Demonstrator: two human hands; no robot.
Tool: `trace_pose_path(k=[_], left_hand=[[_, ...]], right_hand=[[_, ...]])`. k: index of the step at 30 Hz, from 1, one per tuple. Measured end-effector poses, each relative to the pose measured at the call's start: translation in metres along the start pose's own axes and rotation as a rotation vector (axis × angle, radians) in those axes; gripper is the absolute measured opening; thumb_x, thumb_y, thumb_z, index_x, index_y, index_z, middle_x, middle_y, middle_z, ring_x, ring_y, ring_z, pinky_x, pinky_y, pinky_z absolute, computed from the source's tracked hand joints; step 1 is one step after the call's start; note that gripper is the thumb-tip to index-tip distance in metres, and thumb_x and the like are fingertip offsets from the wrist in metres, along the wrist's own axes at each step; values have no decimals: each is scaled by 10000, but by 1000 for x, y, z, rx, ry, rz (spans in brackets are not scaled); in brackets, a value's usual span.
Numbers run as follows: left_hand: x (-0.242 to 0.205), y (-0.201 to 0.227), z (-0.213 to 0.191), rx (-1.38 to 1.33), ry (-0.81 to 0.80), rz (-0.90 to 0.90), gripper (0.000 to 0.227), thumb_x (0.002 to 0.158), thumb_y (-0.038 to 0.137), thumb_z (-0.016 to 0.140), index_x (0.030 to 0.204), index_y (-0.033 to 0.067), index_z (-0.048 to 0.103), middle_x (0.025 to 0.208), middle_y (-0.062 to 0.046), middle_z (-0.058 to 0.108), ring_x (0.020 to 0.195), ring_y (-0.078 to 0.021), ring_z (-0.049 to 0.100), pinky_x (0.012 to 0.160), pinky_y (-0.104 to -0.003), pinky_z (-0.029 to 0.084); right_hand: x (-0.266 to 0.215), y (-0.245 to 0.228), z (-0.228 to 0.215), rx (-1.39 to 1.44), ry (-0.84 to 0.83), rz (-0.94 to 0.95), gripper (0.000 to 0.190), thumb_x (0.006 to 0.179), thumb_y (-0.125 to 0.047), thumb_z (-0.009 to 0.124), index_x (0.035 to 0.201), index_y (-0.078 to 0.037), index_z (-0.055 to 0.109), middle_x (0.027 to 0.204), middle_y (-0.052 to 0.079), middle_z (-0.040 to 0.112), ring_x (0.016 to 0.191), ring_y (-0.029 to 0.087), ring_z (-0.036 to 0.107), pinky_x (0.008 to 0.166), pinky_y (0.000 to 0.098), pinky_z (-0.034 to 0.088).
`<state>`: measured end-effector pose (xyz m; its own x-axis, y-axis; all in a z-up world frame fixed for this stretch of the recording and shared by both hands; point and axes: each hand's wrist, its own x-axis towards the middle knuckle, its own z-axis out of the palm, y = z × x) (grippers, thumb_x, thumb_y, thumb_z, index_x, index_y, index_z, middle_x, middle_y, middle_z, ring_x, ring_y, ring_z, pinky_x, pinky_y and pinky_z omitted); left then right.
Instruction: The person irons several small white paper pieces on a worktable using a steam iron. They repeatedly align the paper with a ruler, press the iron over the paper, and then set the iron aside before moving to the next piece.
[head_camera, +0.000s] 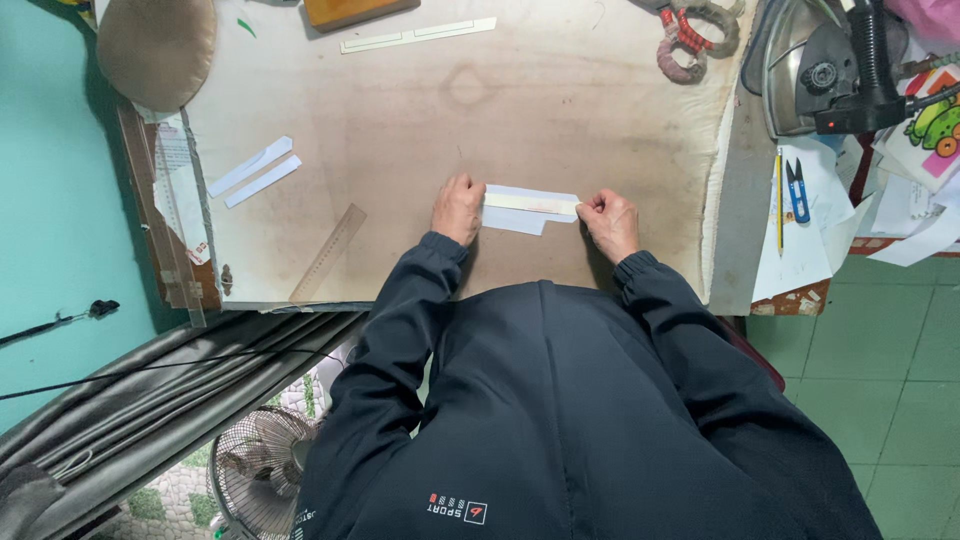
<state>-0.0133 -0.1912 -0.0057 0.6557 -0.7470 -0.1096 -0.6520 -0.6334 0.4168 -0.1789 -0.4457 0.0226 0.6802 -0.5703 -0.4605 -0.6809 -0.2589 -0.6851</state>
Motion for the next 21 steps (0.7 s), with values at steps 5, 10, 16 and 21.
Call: trace_pose_path(k=[5, 10, 16, 21], left_hand=[[0, 16, 22, 109, 225, -23, 245, 806, 273, 738, 770, 105, 564, 801, -80, 472, 766, -303, 584, 652, -415, 510], [10, 15, 39, 196, 260, -60, 321, 746, 339, 811, 772, 115, 583, 766, -76, 497, 760, -313, 616, 630, -424, 534], [23, 32, 40, 42, 116, 88, 192, 841, 172, 780, 856, 83, 611, 871, -65, 489, 835, -293, 601, 680, -364, 543], [10, 53, 35, 114, 238, 161, 152, 820, 104, 685, 817, 116, 534, 832, -62, 444, 821, -293, 586, 660, -358, 529]], right_hand=[[2, 7, 2, -20, -16, -18, 177, 846, -229, 755, 881, -62, 707, 654, 77, 633, 651, 239, 646, 610, 369, 502], [-5, -14, -4, -174, 7, -126, 197, 887, -164, 758, 976, -11, 672, 754, 158, 684, 790, 369, 700, 684, 458, 544], [25, 8, 7, -518, -21, -770, 359, 868, -5, 615, 1213, -103, 591, 1066, 145, 545, 985, 413, 593, 772, 498, 513], [29, 9, -3, -409, -178, -799, 280, 859, -2, 616, 1066, -190, 622, 1005, 92, 532, 964, 387, 604, 765, 470, 532]])
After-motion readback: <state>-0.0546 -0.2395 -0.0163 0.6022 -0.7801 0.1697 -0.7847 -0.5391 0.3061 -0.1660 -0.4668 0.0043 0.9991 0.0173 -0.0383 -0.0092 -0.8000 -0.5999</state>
